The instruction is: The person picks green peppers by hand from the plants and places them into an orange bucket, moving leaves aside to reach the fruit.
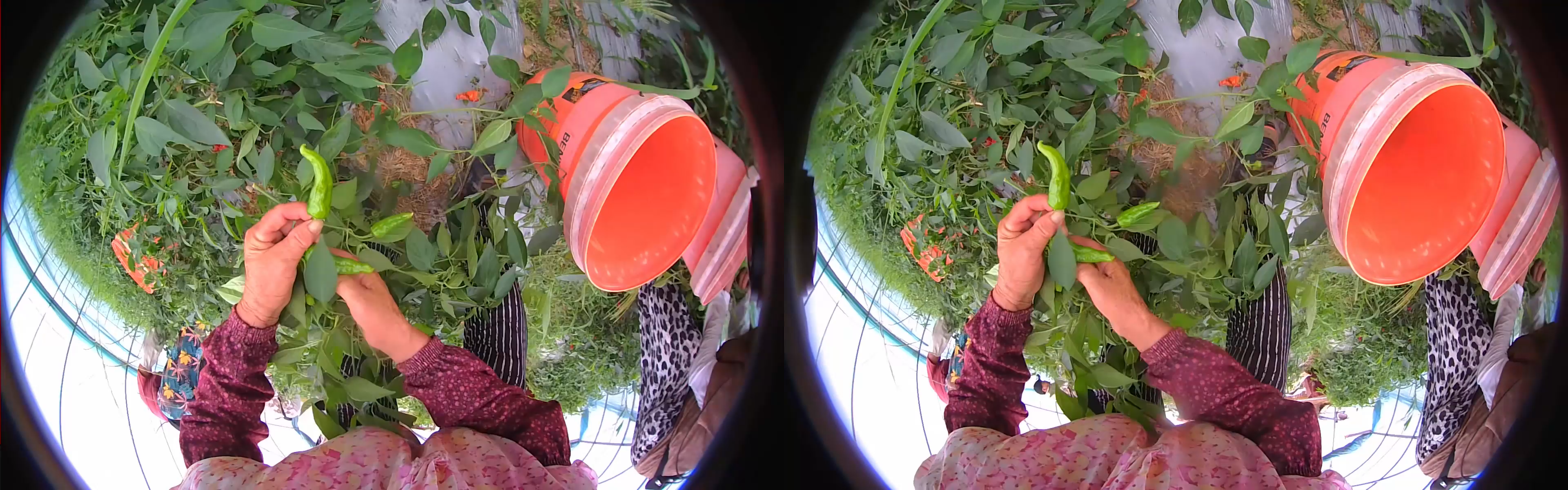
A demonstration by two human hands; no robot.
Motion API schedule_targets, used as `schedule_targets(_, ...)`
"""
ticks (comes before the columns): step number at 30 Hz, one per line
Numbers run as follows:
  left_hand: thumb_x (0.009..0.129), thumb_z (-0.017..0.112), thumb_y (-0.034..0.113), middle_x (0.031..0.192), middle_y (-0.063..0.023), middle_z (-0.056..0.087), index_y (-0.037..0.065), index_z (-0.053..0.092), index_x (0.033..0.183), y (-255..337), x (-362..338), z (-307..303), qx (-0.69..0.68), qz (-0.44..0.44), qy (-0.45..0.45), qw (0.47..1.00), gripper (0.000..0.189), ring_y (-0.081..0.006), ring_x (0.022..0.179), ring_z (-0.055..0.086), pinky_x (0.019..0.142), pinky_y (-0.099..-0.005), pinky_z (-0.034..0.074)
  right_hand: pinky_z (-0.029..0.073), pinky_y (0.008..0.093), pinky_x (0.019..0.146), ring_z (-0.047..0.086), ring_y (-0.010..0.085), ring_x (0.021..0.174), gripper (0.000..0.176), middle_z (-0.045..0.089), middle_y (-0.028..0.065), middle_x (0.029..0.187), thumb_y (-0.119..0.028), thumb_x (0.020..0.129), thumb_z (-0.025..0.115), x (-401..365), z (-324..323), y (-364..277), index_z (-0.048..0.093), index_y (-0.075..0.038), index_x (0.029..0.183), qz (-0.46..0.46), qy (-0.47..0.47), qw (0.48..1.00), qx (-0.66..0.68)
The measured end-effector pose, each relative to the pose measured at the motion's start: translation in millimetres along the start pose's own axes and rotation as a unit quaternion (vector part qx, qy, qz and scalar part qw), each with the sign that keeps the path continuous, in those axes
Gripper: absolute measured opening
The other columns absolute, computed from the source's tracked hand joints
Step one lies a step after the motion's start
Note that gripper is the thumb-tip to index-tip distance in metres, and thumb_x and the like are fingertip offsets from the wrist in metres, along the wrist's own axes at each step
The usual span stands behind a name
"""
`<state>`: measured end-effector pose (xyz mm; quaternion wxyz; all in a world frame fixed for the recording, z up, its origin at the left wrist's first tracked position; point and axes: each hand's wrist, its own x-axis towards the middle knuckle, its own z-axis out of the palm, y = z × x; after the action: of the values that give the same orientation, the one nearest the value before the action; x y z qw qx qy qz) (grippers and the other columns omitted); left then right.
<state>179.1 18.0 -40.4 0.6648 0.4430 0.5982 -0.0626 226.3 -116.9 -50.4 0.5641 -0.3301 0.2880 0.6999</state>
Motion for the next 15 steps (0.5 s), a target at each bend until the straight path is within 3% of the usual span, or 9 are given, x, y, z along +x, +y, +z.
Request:
schedule_targets(5, 0.084, 0.062, 0.002, 0.075, 0.002, 0.06, 0.003, 0.062, 0.095, 3.9, -8.8, -8.8, -0.005, 0.011, -0.016, 1.0, 0.012, -0.0044, 0.067, 0.053, 0.063, -0.0188, 0.043, 0.04, 0.0255, 0.091, 0.052, 0.0106, 0.1, 0.041, 0.055, 0.0035, 0.116, -0.018, 0.093, 0.045, -7.9, -3.2, -18.4, 0.043, -0.005, 0.132, 0.008, 0.011, 0.999, 0.052)
schedule_targets(8, 0.084, 0.062, 0.002, 0.076, 0.0027, 0.06, 0.004, 0.062, 0.096, 6.1, -17.7, -9.8, 0.018, -0.049, -0.102, 0.993, 0.013, -0.004, 0.067, 0.052, 0.062, -0.0188, 0.042, 0.041, 0.0246, 0.088, 0.053, 0.0091, 0.096, 0.04, 0.057, -0.0004, 0.111, -0.032, 0.094, 0.05, -7.1, -3.1, -18.3, 0.052, -0.006, 0.124, 0.056, 0.035, 0.993, 0.097)
schedule_targets(12, 0.084, 0.062, 0.001, 0.075, 0.0043, 0.058, 0.004, 0.063, 0.094, -1.8, -24.5, -6.8, 0.038, -0.065, -0.127, 0.989, 0.011, -0.0027, 0.067, 0.049, 0.06, -0.0185, 0.04, 0.041, 0.0235, 0.084, 0.053, 0.0068, 0.093, 0.035, 0.06, -0.0019, 0.104, -0.03, 0.093, 0.052, -2.7, -11.1, -4.7, 0.058, -0.005, 0.116, 0.09, 0.073, 0.991, 0.074)
schedule_targets(14, 0.084, 0.062, 0.001, 0.075, 0.0043, 0.058, 0.003, 0.063, 0.094, 0.5, -30.8, -2.0, 0.045, -0.05, -0.109, 0.992, 0.01, -0.0026, 0.066, 0.049, 0.059, -0.0184, 0.04, 0.041, 0.0227, 0.081, 0.052, 0.0054, 0.09, 0.029, 0.062, -0.0014, 0.098, -0.026, 0.093, 0.053, 0.3, -13.0, 4.0, 0.062, -0.004, 0.109, 0.008, 0.084, 0.996, 0.016)
schedule_targets(15, 0.084, 0.062, 0.001, 0.075, 0.0043, 0.058, 0.003, 0.063, 0.094, 0.6, -34.4, -0.8, 0.042, -0.056, -0.113, 0.991, 0.01, -0.0026, 0.066, 0.049, 0.059, -0.0184, 0.04, 0.041, 0.0227, 0.081, 0.052, 0.0054, 0.09, 0.029, 0.062, -0.0014, 0.098, -0.026, 0.093, 0.053, -0.6, -13.7, 5.6, 0.062, -0.004, 0.109, 0.011, 0.091, 0.996, 0.016)
